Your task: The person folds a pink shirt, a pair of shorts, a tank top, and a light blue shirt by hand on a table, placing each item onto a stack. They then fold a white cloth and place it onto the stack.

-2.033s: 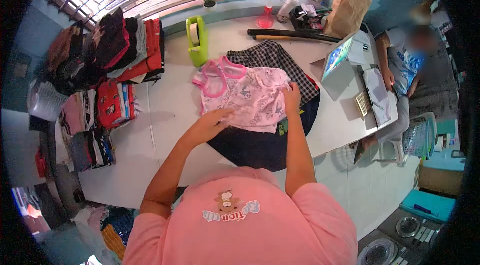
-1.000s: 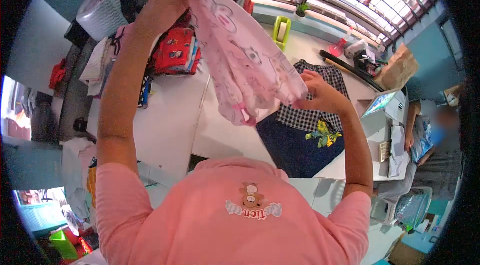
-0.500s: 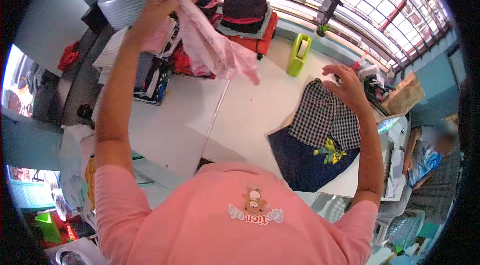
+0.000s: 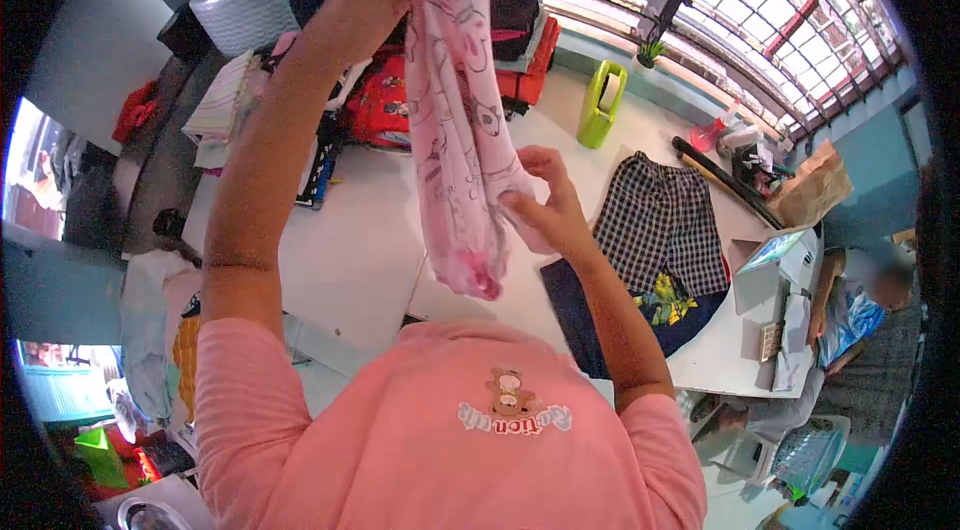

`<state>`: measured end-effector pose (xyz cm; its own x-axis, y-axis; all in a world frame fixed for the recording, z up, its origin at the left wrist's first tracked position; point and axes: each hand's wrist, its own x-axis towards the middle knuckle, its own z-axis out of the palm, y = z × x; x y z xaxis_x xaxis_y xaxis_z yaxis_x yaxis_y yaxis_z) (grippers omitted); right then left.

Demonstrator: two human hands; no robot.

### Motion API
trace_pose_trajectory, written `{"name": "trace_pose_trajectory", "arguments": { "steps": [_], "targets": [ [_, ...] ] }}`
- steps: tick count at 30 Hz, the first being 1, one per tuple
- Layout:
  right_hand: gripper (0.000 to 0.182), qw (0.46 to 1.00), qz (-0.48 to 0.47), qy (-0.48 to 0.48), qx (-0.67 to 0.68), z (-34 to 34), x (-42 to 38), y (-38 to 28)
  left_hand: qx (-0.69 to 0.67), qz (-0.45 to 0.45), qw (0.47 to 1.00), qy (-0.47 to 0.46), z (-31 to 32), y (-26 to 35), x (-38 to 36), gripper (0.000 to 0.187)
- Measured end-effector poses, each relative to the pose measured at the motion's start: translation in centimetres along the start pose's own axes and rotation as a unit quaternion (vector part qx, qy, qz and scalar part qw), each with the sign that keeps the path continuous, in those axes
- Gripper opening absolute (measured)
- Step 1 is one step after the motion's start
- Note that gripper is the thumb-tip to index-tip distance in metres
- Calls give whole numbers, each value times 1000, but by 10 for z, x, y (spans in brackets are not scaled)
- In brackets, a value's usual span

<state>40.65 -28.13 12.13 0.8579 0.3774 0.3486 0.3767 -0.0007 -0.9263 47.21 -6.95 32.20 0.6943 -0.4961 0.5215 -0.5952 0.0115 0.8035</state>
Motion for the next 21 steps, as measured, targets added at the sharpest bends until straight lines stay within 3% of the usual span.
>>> {"name": "trace_pose_trajectory", "arguments": {
  "steps": [3,4,7,9,10,11,14,18,21],
  "targets": [
    [49,980,19,33,195,-3,9,-10,-214,13,975,-65,9,0,3,12],
    [49,958,18,44,283,-4,15,-19,-217,13,974,-67,15,-4,3,12],
    [40,936,28,-7,351,-11,21,-36,83,13,993,-88,39,0,1,22],
    [33,921,41,-6,388,-16,25,-50,92,-27,989,-109,58,8,0,18],
    [33,921,42,-5,388,-17,27,-53,100,-68,984,-128,64,9,2,15],
    [33,929,7,15,369,-19,28,-54,154,-13,979,-131,68,0,1,13],
    [31,936,-42,56,345,-24,31,-60,217,-34,959,-180,78,1,-2,16],
    [30,944,-51,-19,327,-38,30,-59,217,-40,963,-157,76,1,-1,16],
    [31,989,30,-105,103,-39,27,-33,220,29,970,-94,58,0,5,16]
  ]
}}
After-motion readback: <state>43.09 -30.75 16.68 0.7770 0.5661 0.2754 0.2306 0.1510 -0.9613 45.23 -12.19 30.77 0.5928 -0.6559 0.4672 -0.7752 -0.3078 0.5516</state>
